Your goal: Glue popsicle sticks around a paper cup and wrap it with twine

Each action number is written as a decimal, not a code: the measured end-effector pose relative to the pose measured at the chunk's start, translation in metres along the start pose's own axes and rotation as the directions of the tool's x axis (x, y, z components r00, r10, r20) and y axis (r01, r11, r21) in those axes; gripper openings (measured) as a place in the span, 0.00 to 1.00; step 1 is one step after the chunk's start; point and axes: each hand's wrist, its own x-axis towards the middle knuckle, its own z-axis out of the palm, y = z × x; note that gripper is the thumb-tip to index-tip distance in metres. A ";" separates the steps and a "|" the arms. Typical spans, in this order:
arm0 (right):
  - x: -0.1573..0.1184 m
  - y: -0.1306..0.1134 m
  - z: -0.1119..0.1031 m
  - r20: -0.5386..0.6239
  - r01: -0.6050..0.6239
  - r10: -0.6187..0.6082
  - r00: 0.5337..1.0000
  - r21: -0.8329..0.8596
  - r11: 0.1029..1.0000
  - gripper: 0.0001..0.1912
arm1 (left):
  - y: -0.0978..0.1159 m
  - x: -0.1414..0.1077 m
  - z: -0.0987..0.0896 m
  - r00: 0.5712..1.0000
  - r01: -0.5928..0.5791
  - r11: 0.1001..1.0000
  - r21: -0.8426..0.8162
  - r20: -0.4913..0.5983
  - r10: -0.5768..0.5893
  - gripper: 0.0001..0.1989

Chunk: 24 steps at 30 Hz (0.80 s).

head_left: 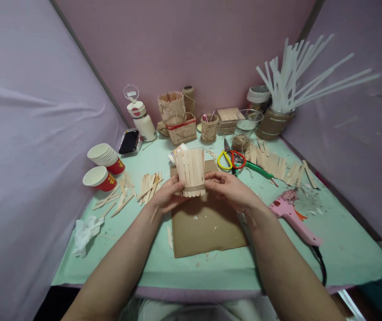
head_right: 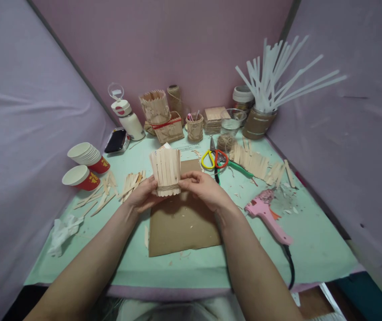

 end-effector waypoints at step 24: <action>-0.001 -0.003 0.005 -0.134 0.110 -0.126 0.983 -0.122 0.986 0.25 | -0.012 0.005 0.012 0.970 -0.047 0.999 0.010 -0.239 0.048 0.21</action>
